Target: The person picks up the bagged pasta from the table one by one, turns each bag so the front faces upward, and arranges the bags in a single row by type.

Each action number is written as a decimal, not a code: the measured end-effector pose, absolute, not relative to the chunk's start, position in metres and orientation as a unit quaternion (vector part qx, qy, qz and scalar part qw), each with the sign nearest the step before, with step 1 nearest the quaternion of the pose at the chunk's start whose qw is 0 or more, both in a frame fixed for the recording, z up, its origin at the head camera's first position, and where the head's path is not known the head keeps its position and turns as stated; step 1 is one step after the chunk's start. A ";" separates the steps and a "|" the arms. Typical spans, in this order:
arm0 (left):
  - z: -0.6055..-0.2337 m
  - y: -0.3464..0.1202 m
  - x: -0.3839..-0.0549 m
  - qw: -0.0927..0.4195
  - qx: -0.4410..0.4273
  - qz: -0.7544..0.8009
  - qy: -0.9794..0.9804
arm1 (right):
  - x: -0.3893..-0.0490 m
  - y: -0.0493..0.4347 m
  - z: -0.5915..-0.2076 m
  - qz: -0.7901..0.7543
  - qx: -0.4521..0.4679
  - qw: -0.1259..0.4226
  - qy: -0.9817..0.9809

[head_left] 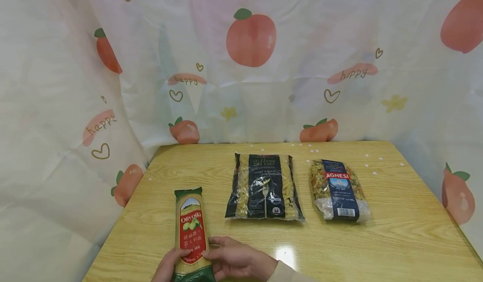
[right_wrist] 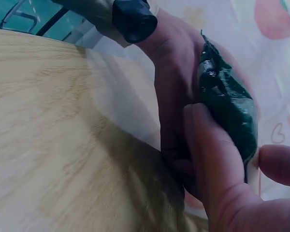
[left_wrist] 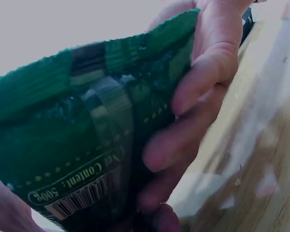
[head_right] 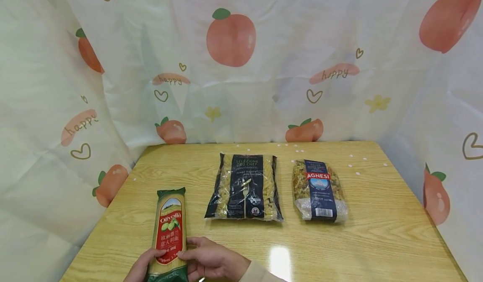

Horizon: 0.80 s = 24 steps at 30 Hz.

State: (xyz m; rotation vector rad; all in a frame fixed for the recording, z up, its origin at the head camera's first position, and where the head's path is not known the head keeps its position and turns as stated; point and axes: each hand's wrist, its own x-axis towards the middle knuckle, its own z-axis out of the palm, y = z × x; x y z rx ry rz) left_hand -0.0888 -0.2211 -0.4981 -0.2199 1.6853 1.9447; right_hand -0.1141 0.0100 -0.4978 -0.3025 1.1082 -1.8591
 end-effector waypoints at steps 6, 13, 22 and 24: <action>-0.499 -0.220 -0.089 0.265 -0.085 0.722 0.633 | -0.115 0.008 -0.495 -0.760 -0.128 0.444 0.457; -0.501 -0.224 -0.088 0.260 -0.096 0.706 0.652 | -0.110 0.004 -0.493 -0.777 -0.108 0.426 0.450; -0.505 -0.227 -0.087 0.197 -0.115 0.712 0.664 | -0.107 -0.003 -0.490 -0.802 -0.066 0.371 0.463; -0.505 -0.225 -0.087 0.177 -0.118 0.703 0.679 | -0.108 -0.004 -0.490 -0.801 -0.065 0.367 0.469</action>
